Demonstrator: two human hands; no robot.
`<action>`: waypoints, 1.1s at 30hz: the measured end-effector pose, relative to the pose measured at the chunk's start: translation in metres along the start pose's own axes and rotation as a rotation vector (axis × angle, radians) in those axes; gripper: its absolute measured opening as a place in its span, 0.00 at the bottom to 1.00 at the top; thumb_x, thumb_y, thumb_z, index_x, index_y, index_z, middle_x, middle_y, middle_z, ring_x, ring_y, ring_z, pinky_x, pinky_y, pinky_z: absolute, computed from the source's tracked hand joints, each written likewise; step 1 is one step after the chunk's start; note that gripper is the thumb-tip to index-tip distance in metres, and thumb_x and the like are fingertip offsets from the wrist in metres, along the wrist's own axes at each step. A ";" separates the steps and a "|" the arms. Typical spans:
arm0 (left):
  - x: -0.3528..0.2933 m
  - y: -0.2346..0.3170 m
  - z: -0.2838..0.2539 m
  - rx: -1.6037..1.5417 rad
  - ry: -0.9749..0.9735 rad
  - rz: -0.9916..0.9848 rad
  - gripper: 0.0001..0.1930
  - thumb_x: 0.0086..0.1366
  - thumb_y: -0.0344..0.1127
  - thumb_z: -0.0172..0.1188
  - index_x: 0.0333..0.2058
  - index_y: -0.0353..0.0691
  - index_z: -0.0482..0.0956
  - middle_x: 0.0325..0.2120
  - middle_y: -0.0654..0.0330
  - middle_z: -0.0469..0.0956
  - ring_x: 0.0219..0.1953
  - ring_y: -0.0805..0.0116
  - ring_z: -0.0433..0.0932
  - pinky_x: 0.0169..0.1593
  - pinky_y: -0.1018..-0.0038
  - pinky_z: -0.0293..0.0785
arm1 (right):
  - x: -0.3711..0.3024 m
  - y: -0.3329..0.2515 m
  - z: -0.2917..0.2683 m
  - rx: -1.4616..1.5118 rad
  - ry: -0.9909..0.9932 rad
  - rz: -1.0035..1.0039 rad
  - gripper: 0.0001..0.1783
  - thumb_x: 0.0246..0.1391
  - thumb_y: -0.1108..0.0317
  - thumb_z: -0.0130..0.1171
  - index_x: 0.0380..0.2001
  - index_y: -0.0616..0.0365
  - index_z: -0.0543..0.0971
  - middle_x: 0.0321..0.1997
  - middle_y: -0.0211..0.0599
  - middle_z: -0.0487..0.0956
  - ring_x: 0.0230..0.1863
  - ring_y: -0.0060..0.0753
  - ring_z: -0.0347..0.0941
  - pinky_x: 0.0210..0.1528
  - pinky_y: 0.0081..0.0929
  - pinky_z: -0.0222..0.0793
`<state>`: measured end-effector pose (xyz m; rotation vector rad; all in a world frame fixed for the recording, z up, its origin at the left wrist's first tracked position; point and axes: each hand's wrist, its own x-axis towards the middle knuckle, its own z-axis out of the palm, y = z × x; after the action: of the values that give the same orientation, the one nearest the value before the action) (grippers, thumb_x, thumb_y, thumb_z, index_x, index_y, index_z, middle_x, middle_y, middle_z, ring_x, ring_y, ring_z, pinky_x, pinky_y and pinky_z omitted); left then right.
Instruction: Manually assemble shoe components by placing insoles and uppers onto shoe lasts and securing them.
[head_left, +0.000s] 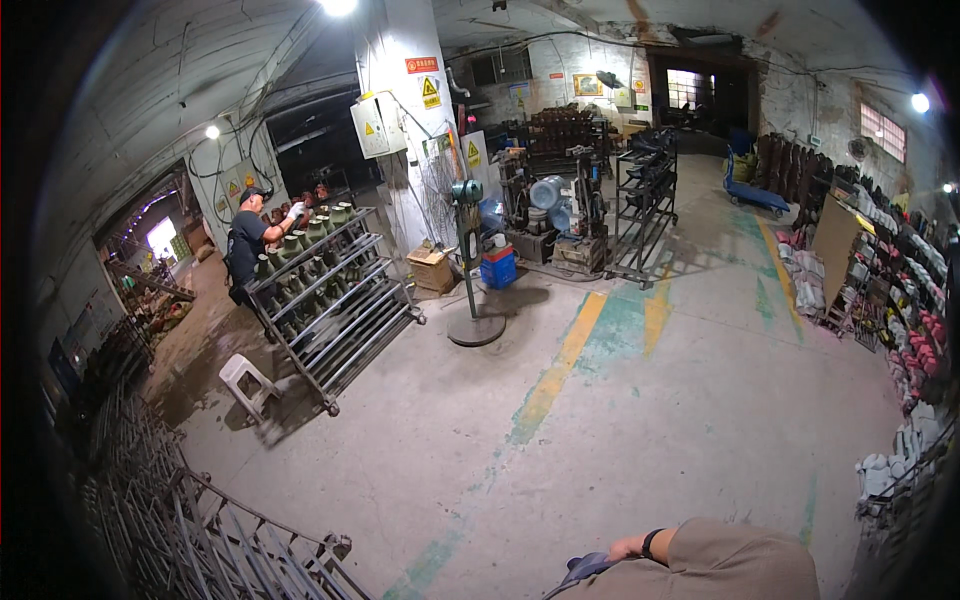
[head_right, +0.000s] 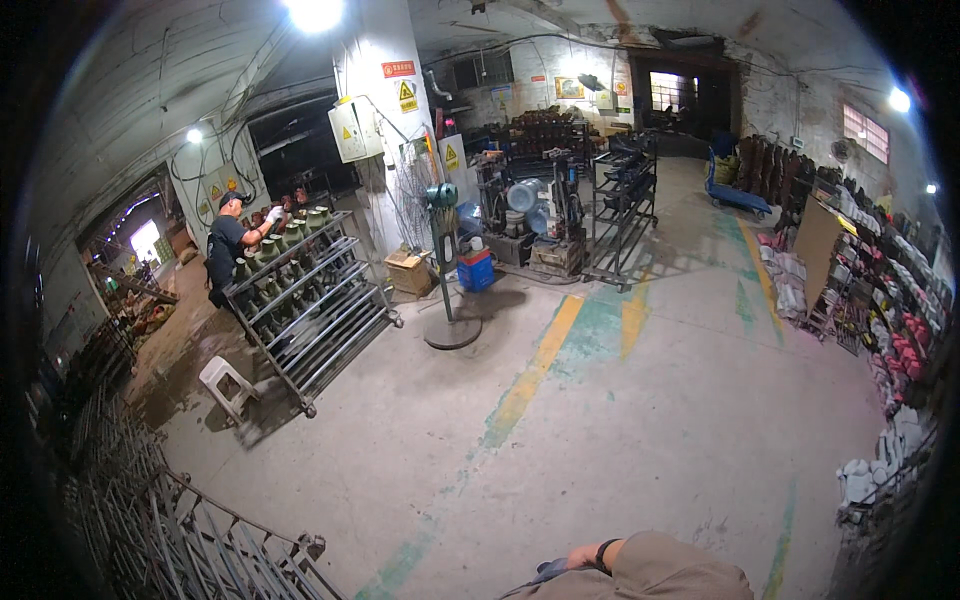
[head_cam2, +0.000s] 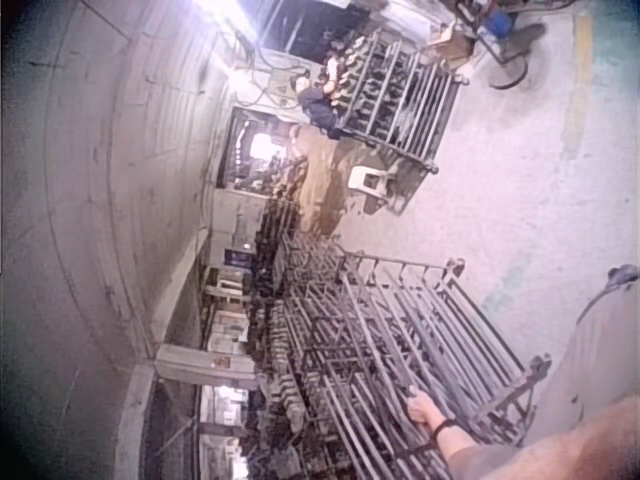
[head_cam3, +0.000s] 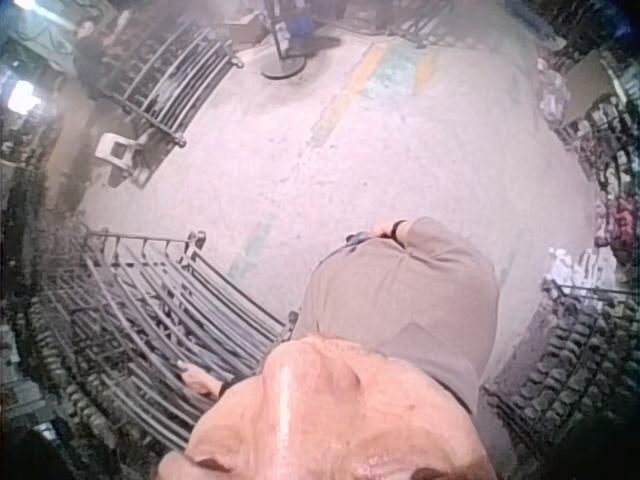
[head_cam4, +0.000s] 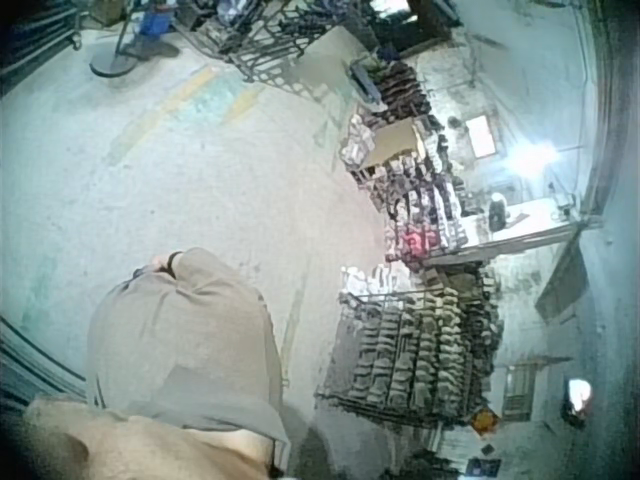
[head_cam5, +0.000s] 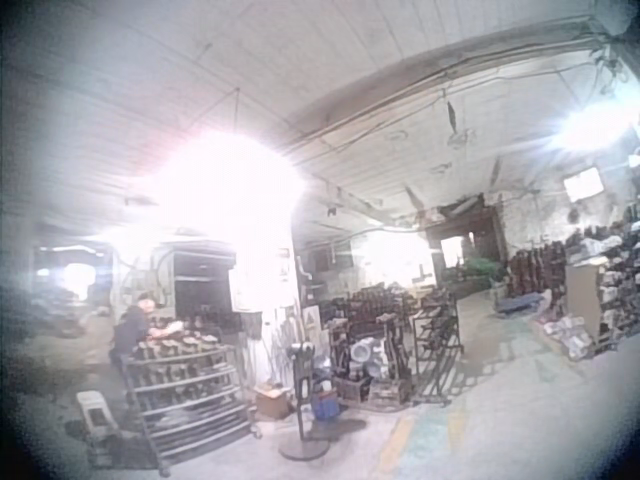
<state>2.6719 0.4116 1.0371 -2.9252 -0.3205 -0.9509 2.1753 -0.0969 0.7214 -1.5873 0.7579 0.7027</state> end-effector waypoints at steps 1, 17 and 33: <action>0.000 0.005 -0.002 -0.006 0.010 0.010 0.37 0.60 0.66 0.45 0.15 0.33 0.77 0.13 0.45 0.75 0.16 0.49 0.76 0.20 0.57 0.71 | -0.011 -0.010 -0.001 0.009 0.009 0.006 0.30 0.53 0.43 0.49 0.41 0.62 0.78 0.43 0.47 0.79 0.44 0.43 0.73 0.47 0.42 0.65; 0.004 0.011 -0.019 -0.040 -0.343 -0.160 0.34 0.62 0.65 0.39 0.35 0.39 0.82 0.32 0.47 0.80 0.35 0.44 0.78 0.37 0.54 0.73 | -0.021 -0.033 -0.006 -0.043 0.082 0.084 0.25 0.52 0.48 0.52 0.37 0.62 0.80 0.33 0.36 0.81 0.34 0.30 0.73 0.39 0.34 0.67; 0.005 0.015 -0.028 -0.090 -0.313 -0.156 0.33 0.64 0.62 0.39 0.33 0.36 0.81 0.30 0.45 0.80 0.34 0.41 0.77 0.36 0.51 0.72 | -0.001 -0.005 -0.006 -0.134 0.084 0.126 0.29 0.53 0.43 0.49 0.35 0.62 0.79 0.31 0.40 0.80 0.32 0.36 0.74 0.37 0.38 0.68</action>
<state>2.6625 0.3950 1.0627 -3.1696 -0.5393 -0.5279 2.1788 -0.1020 0.7257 -1.7093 0.8945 0.7961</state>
